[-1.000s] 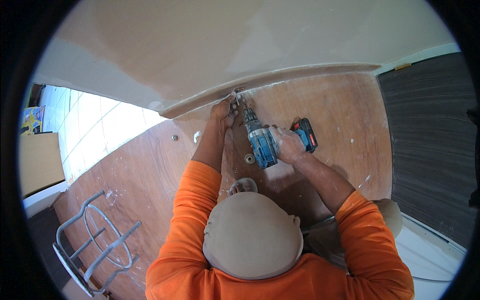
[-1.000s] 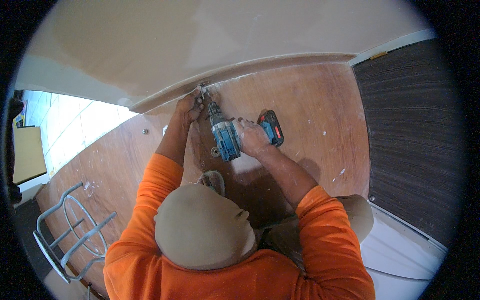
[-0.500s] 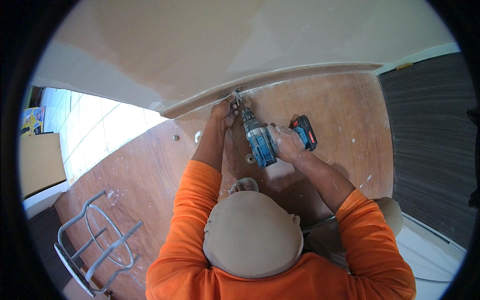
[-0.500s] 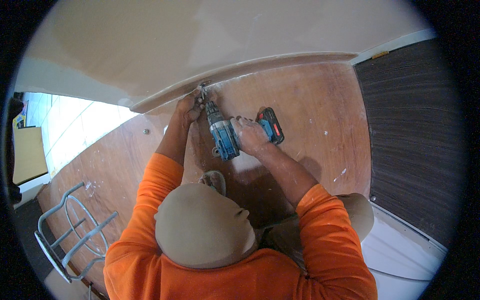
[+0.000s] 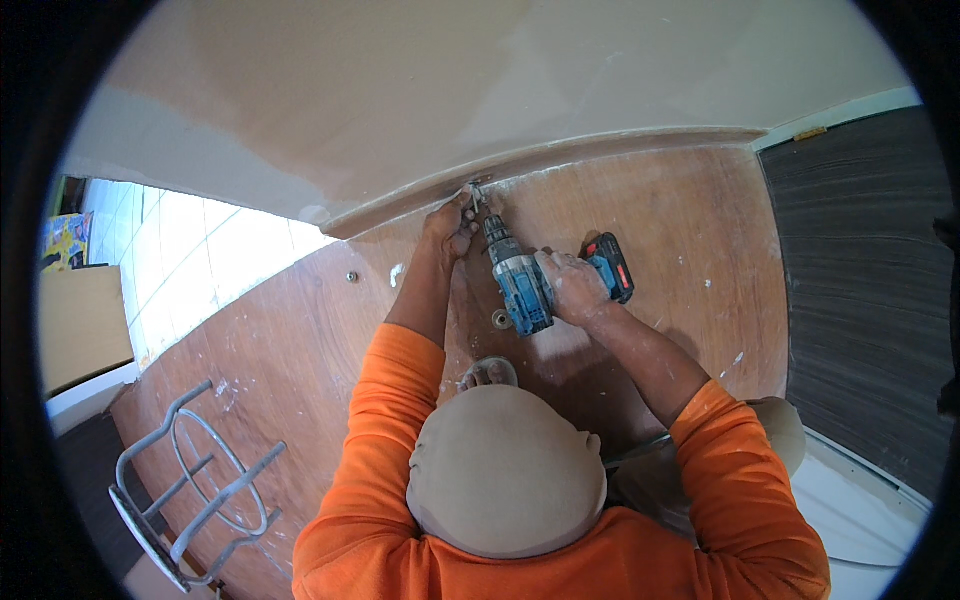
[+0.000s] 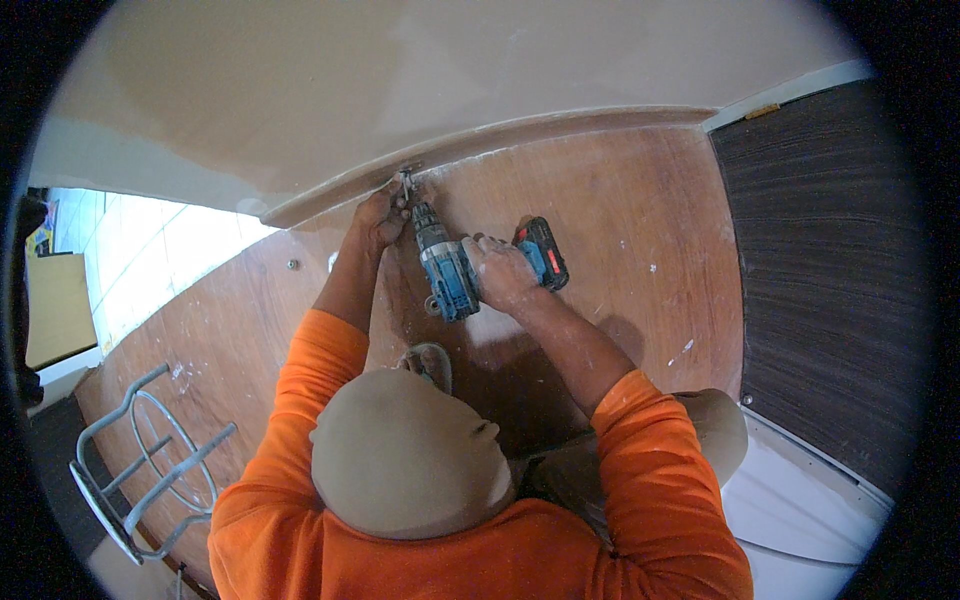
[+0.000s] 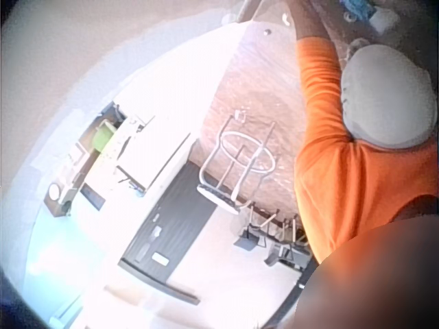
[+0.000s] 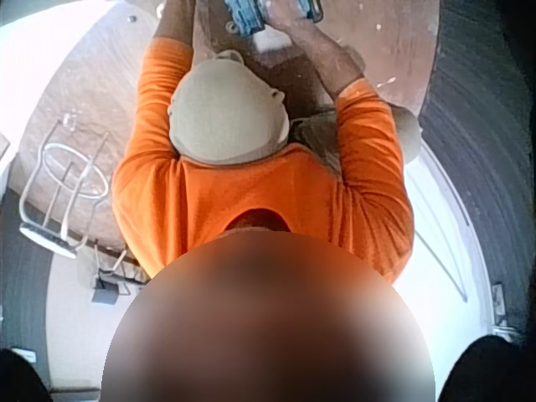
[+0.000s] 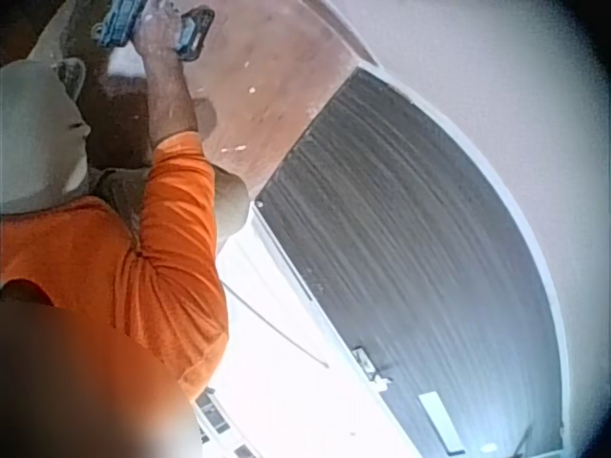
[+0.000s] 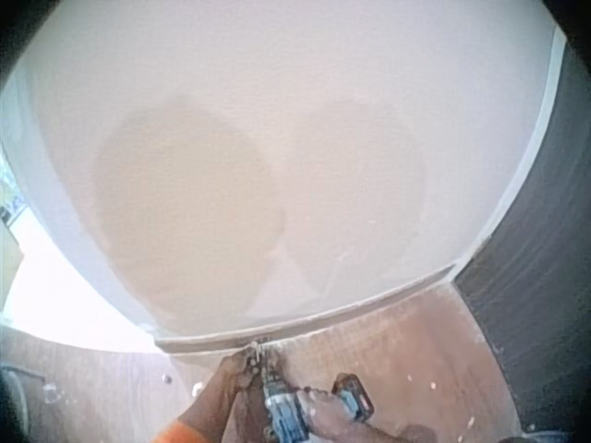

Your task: The person installs a door hinge by hand-tightening a bolt into the door frame, then uses a cordless drill to drive a screw into the frame. The person is sitting on the floor during the task.

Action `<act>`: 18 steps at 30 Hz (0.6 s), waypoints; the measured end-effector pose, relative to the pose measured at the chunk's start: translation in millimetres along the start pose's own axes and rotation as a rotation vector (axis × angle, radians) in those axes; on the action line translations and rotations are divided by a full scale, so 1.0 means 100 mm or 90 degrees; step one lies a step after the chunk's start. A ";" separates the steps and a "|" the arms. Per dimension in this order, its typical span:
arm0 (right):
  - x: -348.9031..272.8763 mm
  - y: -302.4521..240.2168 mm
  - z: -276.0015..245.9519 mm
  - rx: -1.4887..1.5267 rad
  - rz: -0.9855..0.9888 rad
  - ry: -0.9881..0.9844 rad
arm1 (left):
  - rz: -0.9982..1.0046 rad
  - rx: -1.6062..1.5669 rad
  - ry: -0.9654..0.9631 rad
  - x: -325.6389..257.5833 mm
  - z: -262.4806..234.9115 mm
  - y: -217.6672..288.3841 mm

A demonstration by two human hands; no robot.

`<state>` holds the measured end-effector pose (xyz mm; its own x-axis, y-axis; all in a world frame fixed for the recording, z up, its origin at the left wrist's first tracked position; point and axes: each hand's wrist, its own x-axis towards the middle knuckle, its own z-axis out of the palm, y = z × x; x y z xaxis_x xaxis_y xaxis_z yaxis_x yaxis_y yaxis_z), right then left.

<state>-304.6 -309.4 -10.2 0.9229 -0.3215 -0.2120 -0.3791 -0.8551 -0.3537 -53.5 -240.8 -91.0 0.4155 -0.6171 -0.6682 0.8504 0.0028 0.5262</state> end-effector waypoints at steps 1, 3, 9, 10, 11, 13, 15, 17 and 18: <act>0.00 0.00 0.00 0.001 0.001 0.001 | 0.006 0.006 -0.012 0.00 0.00 0.00; 0.00 -0.01 0.00 -0.011 -0.006 0.016 | 0.007 0.021 -0.011 -0.02 0.01 0.00; 0.02 -0.01 -0.02 -0.010 -0.001 0.016 | -0.005 0.013 -0.006 -0.06 0.04 0.01; 0.02 0.00 -0.02 -0.004 0.006 -0.002 | -0.009 0.010 -0.013 -0.05 0.03 0.01; 0.02 0.00 -0.01 -0.009 0.002 -0.005 | -0.012 0.006 -0.019 -0.04 0.02 0.00; 0.03 0.00 0.00 -0.021 -0.002 -0.017 | -0.014 -0.003 -0.037 0.01 -0.02 -0.01; 0.03 0.01 0.01 -0.014 -0.007 0.004 | -0.015 -0.007 -0.055 0.07 -0.07 -0.03; 0.04 0.01 0.02 -0.013 -0.008 0.008 | -0.009 -0.010 -0.065 0.13 -0.12 -0.06; 0.04 0.01 0.02 -0.015 -0.008 0.005 | -0.008 -0.008 -0.066 0.15 -0.14 -0.07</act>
<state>-301.7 -310.8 -13.2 0.9283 -0.3131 -0.2004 -0.3652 -0.8686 -0.3350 -49.0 -239.3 -111.9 0.3700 -0.6951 -0.6164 0.8595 0.0042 0.5112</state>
